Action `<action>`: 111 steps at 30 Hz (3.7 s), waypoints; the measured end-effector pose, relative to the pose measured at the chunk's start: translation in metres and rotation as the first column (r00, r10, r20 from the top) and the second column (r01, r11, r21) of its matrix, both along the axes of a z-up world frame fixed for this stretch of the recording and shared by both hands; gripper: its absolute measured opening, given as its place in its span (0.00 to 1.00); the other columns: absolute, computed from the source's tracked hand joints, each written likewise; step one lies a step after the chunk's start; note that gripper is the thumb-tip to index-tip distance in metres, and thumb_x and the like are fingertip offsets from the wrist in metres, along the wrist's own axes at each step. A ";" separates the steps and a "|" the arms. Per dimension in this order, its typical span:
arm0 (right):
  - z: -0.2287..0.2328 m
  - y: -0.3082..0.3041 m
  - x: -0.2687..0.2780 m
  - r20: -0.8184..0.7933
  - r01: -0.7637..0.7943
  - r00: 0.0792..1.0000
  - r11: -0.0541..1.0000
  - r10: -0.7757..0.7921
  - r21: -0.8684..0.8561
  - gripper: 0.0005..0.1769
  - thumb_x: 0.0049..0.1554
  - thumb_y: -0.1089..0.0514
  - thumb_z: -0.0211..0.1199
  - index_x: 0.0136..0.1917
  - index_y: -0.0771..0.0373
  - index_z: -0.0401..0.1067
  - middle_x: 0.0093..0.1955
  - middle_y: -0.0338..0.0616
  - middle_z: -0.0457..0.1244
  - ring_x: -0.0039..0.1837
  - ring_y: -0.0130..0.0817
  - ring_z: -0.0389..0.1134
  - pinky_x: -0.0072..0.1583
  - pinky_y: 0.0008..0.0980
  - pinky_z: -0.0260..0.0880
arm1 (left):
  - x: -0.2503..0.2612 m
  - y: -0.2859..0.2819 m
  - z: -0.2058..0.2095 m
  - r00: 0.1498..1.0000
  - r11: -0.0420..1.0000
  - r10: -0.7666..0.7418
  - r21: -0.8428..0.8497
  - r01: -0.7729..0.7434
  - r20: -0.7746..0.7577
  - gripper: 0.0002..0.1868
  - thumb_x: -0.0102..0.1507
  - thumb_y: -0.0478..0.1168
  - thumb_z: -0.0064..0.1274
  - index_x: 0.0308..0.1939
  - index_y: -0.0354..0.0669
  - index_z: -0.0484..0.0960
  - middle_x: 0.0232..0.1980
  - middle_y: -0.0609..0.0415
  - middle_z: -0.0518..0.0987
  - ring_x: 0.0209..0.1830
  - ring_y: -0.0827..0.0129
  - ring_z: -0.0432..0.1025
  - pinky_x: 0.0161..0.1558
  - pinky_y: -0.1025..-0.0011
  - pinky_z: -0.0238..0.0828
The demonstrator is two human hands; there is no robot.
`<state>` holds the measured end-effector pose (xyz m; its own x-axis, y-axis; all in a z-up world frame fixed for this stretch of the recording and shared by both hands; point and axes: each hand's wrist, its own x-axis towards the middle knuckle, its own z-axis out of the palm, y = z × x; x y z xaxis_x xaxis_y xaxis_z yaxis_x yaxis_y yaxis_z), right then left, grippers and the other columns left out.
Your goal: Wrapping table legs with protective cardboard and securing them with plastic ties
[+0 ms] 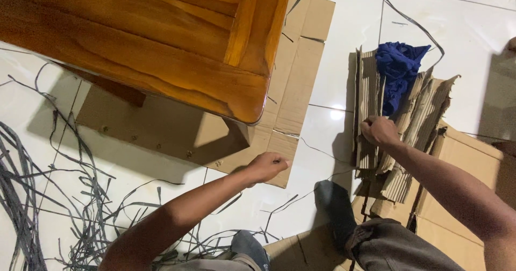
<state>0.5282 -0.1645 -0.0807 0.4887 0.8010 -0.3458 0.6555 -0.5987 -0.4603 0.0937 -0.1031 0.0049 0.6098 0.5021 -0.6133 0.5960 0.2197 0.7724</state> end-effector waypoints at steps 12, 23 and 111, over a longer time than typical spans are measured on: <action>0.132 -0.014 -0.118 0.046 -0.116 0.993 0.867 0.107 0.485 0.12 0.66 0.57 0.45 0.53 0.62 0.68 0.39 0.70 0.64 0.46 0.75 0.66 0.49 0.66 0.61 | 0.024 0.003 -0.002 0.976 0.994 0.074 0.062 -0.089 0.203 0.26 0.64 0.57 0.59 0.57 0.45 0.85 0.46 0.43 0.85 0.52 0.52 0.79 0.53 0.56 0.74; 0.091 -0.074 -0.172 -0.194 -0.543 0.712 0.704 0.675 0.457 0.10 0.56 0.50 0.48 0.44 0.52 0.68 0.30 0.47 0.63 0.35 0.51 0.70 0.40 0.44 0.73 | 0.031 0.013 0.030 0.821 0.972 0.203 -0.212 -0.103 0.534 0.39 0.61 0.40 0.66 0.72 0.33 0.65 0.66 0.34 0.73 0.70 0.41 0.65 0.66 0.46 0.67; 0.086 0.041 -0.277 -0.417 -0.893 0.420 0.449 0.806 -0.033 0.11 0.59 0.54 0.56 0.49 0.59 0.76 0.44 0.50 0.74 0.49 0.47 0.79 0.52 0.46 0.77 | -0.141 0.022 0.001 0.897 0.845 0.317 0.520 -0.120 -0.308 0.20 0.63 0.52 0.55 0.53 0.45 0.79 0.50 0.43 0.82 0.57 0.50 0.78 0.55 0.56 0.76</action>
